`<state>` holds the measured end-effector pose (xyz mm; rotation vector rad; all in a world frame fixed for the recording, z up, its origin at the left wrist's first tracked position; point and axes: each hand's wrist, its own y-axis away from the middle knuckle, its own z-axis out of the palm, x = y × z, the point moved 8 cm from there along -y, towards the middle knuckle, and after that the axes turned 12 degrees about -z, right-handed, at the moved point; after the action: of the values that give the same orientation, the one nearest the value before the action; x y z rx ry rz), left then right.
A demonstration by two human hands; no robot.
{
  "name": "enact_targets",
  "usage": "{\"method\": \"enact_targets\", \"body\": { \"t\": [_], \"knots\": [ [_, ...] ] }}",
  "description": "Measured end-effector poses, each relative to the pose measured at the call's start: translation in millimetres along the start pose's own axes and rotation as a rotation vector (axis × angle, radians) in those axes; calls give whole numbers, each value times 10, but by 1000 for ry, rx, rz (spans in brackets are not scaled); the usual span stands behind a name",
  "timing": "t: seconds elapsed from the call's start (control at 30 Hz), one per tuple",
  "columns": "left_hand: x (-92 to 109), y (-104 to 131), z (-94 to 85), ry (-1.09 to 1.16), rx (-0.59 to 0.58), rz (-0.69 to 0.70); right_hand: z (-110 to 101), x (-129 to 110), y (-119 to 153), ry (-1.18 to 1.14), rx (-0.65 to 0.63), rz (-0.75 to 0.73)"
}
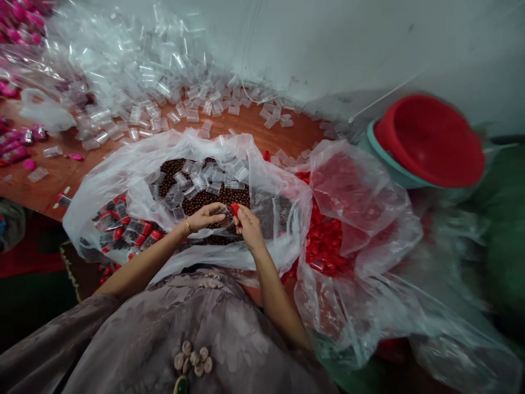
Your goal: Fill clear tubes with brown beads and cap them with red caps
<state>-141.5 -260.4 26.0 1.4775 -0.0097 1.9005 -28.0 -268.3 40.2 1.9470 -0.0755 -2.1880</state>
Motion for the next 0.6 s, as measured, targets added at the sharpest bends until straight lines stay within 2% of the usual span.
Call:
{"method": "enact_targets", "body": {
  "t": [0.13,0.23,0.37,0.47,0.6],
  "knots": [
    [9,89,111,-25,-3,5,-26,-148,54,342,-44,-180],
    [39,146,156,-57,28,28,-20,-265,114,548,-29,-303],
    [94,184,214,-72,60,54,-60,-262,185,549,57,-282],
    [103,176,227,-93,93,48,-91,-326,217,559,113,-343],
    [91,157,232,-100,101,52,-36,-352,190,607,27,-375]
  ]
}}
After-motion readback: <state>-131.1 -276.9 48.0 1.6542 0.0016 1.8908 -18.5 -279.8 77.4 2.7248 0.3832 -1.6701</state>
